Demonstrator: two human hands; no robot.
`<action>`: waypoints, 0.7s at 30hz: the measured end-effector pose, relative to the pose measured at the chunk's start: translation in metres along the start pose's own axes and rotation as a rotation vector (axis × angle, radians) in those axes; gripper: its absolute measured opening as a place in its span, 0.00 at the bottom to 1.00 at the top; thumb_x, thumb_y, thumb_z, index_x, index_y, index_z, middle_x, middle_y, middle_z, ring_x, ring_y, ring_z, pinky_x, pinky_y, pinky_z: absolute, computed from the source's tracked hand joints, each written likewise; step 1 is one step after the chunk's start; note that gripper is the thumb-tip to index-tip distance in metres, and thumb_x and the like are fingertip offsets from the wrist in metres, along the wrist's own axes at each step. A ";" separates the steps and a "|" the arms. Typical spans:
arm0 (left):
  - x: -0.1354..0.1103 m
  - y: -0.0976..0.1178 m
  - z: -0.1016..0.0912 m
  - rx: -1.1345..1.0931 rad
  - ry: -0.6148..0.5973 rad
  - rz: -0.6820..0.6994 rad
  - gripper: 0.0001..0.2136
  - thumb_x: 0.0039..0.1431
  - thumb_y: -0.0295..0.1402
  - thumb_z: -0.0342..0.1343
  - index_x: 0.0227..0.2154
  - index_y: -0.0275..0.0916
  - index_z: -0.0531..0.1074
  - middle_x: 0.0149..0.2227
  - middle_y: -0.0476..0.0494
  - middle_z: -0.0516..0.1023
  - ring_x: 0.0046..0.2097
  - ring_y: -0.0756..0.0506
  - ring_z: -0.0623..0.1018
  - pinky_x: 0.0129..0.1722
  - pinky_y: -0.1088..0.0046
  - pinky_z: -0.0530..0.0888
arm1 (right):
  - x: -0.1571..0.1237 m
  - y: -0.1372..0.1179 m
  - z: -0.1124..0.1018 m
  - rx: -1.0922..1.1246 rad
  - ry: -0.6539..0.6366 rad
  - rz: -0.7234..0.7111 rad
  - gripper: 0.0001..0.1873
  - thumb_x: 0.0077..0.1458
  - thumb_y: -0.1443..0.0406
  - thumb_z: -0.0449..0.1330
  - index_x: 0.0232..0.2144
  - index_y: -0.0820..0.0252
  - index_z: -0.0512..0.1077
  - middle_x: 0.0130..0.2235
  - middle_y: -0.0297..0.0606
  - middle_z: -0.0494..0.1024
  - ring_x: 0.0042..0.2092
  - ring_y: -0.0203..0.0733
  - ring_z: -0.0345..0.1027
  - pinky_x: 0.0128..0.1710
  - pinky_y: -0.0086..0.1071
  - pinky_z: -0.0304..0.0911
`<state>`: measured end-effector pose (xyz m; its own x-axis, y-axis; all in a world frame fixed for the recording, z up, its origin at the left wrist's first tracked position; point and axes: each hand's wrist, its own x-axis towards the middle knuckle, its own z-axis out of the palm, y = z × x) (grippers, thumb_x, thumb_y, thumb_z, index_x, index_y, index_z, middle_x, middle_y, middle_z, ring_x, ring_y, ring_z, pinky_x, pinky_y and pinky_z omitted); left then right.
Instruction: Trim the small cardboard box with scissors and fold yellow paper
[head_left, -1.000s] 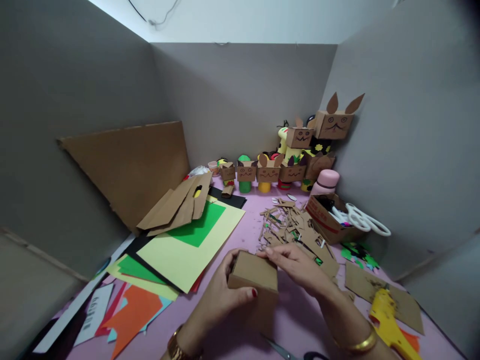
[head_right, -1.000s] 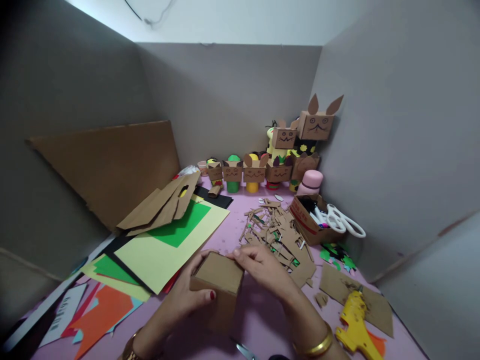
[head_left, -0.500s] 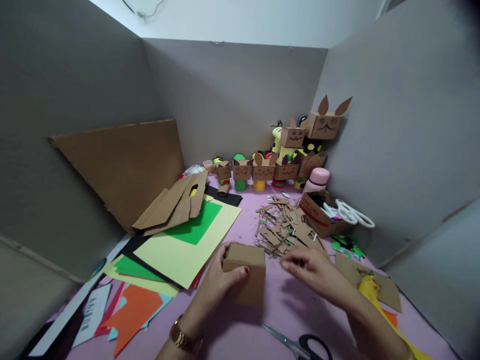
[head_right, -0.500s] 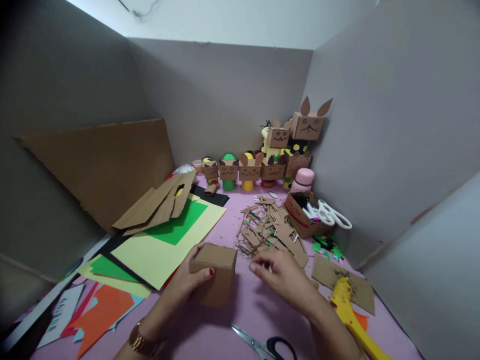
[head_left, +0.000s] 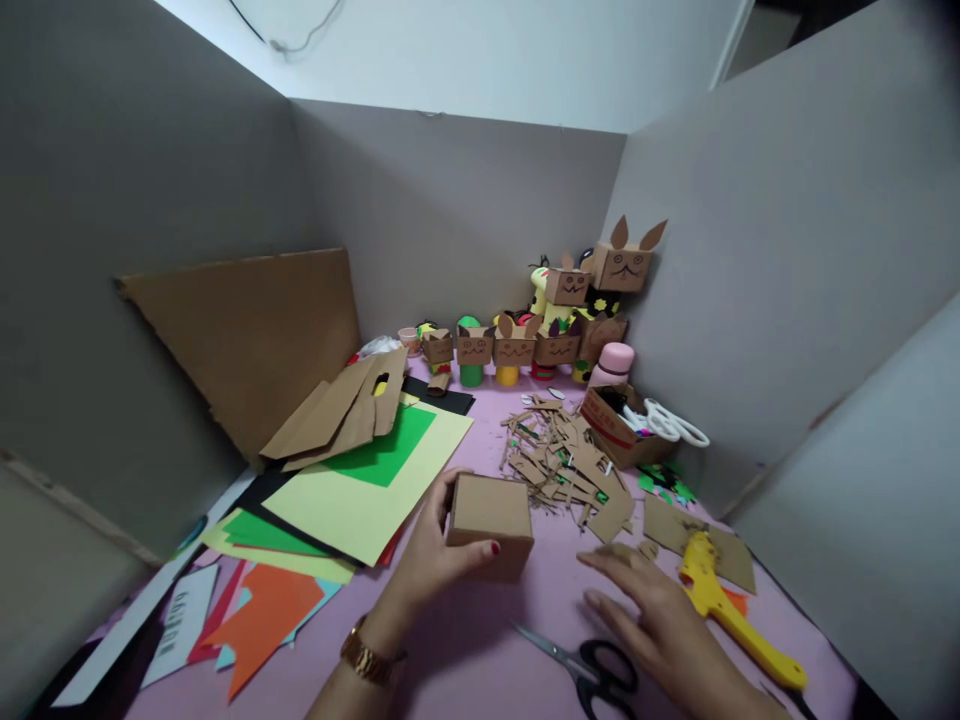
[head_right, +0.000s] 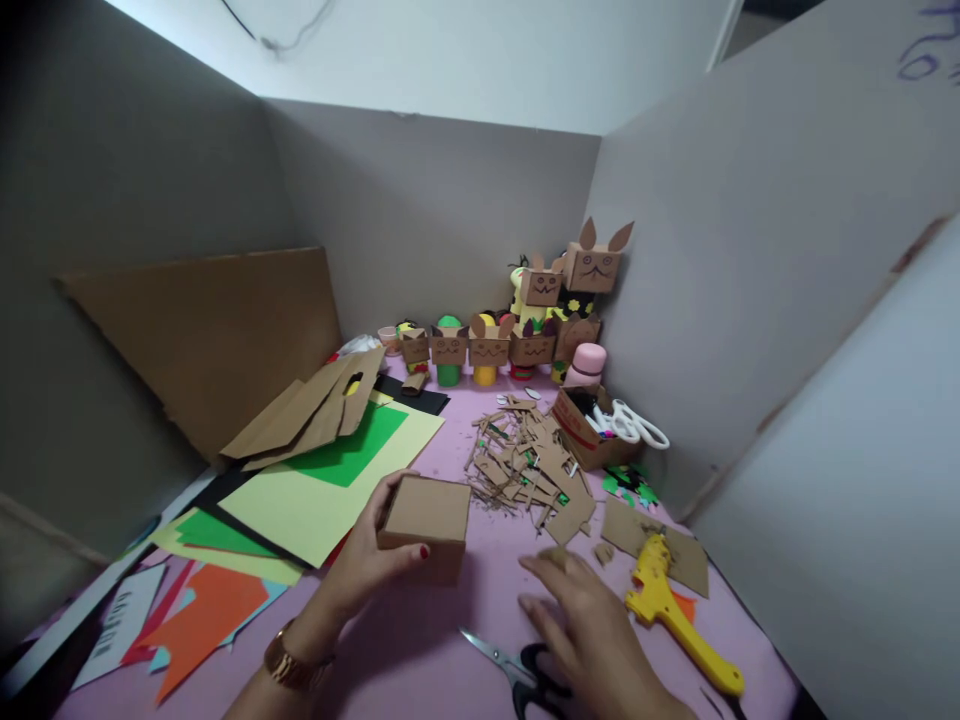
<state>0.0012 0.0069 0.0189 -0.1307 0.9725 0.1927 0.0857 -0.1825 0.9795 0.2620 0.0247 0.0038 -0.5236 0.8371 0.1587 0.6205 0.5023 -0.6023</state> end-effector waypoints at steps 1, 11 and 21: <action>-0.001 -0.001 0.001 0.017 -0.021 0.021 0.35 0.38 0.39 0.68 0.50 0.40 0.60 0.49 0.39 0.69 0.51 0.36 0.70 0.49 0.63 0.68 | 0.010 -0.007 -0.003 0.043 0.083 -0.005 0.18 0.58 0.59 0.52 0.47 0.55 0.72 0.48 0.46 0.74 0.50 0.50 0.66 0.49 0.41 0.61; -0.006 -0.002 0.014 0.051 -0.274 0.048 0.35 0.38 0.36 0.69 0.50 0.44 0.59 0.51 0.40 0.68 0.50 0.39 0.71 0.47 0.66 0.69 | 0.087 -0.046 -0.002 0.490 0.007 0.010 0.16 0.52 0.55 0.58 0.25 0.62 0.75 0.24 0.35 0.75 0.27 0.37 0.65 0.27 0.29 0.58; 0.000 -0.009 0.008 -0.025 -0.077 -0.018 0.35 0.37 0.40 0.68 0.49 0.41 0.60 0.48 0.40 0.71 0.49 0.38 0.71 0.46 0.66 0.70 | 0.039 -0.003 0.000 0.216 0.072 0.130 0.17 0.57 0.55 0.52 0.36 0.60 0.74 0.35 0.41 0.77 0.36 0.45 0.69 0.36 0.35 0.61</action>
<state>0.0085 0.0099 0.0100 -0.0560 0.9838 0.1704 0.0593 -0.1671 0.9842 0.2397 0.0556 0.0123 -0.4002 0.9086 0.1194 0.5370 0.3381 -0.7729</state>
